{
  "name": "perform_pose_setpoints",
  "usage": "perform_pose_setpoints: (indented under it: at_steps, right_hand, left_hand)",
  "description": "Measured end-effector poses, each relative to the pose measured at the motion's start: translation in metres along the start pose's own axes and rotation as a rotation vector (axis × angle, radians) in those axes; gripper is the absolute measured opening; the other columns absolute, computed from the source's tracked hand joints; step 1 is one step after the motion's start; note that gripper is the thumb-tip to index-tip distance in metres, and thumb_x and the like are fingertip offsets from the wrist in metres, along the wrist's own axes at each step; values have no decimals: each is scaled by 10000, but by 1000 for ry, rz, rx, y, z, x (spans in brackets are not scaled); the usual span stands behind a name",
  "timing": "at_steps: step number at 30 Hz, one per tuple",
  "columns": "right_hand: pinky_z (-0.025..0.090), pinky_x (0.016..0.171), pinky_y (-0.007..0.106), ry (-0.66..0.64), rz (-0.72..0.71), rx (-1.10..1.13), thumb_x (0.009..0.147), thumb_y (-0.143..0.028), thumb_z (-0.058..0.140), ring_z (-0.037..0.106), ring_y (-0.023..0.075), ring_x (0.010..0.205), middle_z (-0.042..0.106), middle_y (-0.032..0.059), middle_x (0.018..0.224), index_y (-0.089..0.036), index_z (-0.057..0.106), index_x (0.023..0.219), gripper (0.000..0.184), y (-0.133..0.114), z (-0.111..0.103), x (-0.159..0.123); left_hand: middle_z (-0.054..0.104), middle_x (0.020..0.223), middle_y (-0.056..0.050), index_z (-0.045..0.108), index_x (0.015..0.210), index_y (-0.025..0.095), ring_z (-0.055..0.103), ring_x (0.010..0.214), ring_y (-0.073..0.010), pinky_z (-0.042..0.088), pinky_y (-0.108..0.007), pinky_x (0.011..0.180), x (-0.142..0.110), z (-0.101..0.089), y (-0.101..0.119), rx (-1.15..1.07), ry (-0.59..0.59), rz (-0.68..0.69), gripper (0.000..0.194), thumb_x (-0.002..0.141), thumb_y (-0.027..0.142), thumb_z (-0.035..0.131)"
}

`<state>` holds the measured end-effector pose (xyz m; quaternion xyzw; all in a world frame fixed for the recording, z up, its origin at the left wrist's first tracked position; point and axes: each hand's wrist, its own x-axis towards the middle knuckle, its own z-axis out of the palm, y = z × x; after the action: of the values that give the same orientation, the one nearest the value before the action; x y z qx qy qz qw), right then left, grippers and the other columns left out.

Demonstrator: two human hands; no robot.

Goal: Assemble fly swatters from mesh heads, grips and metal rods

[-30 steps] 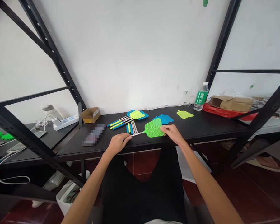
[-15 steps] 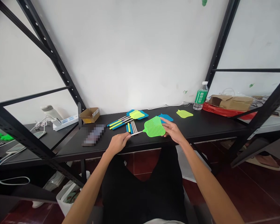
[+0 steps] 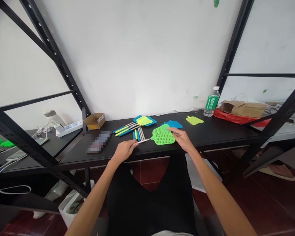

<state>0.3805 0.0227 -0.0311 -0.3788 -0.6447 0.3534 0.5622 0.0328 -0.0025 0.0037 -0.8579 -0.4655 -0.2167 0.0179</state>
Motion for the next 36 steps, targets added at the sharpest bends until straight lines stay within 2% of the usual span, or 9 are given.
perform_pose_setpoints:
  at_steps: [3, 11, 15, 20, 24, 27, 30, 34, 36]
  right_hand:
    - [416, 1090, 448, 0, -10, -82, 871, -482, 669, 403, 317, 1414, 520, 46, 1478, -316, 738, 1173, 351, -1, 1, -1]
    - [360, 1148, 451, -61, -78, -137, 940, -459, 576, 370, 304, 1436, 363, -42, 1578, -371, 717, 1199, 307, -19, 7, -4]
    - [349, 1148, 468, -70, -64, -141, 945, -424, 570, 401, 312, 1418, 408, -18, 1552, -358, 716, 1203, 304, -23, 8, -6]
    - [404, 1098, 466, -58, -63, -121, 909, -379, 613, 460, 325, 1374, 494, 12, 1496, -345, 737, 1169, 290, -25, 9, -7]
    - [484, 998, 438, -43, -71, -153, 880, -345, 622, 557, 310, 1274, 604, 20, 1391, -336, 776, 1077, 250, -25, 10, -5]
    - [546, 852, 392, -44, -58, -195, 843, -257, 588, 595, 297, 1203, 668, 24, 1288, -328, 788, 1036, 287, -22, 9, -3]
    - [555, 718, 339, -61, -31, -221, 780, -172, 541, 585, 293, 1197, 678, 23, 1253, -325, 782, 1057, 397, -19, 8, -3]
    - [553, 703, 323, -78, -31, -221, 794, -167, 498, 549, 292, 1243, 639, 12, 1320, -335, 763, 1112, 446, -22, 10, -3]
    - [555, 707, 324, -91, -41, -212, 817, -182, 494, 505, 300, 1296, 597, 3, 1385, -348, 729, 1186, 467, -25, 11, -3]
  left_hand:
    - [697, 848, -6, 594, 894, 240, 629, 789, -184, 268, -262, 592, 0, -1, 1, -15, 4, 7, 395, 1047, 455, 299]
    - [697, 841, -26, 612, 904, 234, 641, 799, -191, 301, -254, 611, -1, -3, 2, -15, -9, 4, 412, 1045, 456, 294]
    - [705, 859, -24, 611, 881, 233, 644, 811, -187, 302, -249, 616, -1, -2, 1, -14, -1, 13, 409, 1045, 449, 304]
    - [711, 867, -14, 610, 866, 233, 647, 812, -185, 295, -254, 613, -1, -1, 0, -24, 12, 26, 419, 1041, 473, 313]
    - [718, 887, -16, 625, 891, 239, 652, 832, -189, 310, -254, 624, -1, -2, 0, -31, 14, 32, 415, 1041, 468, 313]
    - [725, 901, -25, 644, 921, 243, 658, 851, -195, 332, -254, 637, -1, -4, 1, -34, 6, 23, 421, 1042, 463, 306]
    - [736, 953, -24, 662, 980, 254, 667, 891, -202, 359, -255, 657, -1, -4, 1, -36, 5, 18, 420, 1043, 455, 299]
    - [738, 1081, -23, 634, 1191, 285, 677, 959, -212, 395, -251, 691, -2, -4, 2, -41, 13, 13, 408, 1043, 454, 294]
    - [732, 1125, -19, 620, 1228, 296, 677, 986, -216, 408, -250, 706, -3, -4, 2, -42, 14, 16, 407, 1044, 449, 292]
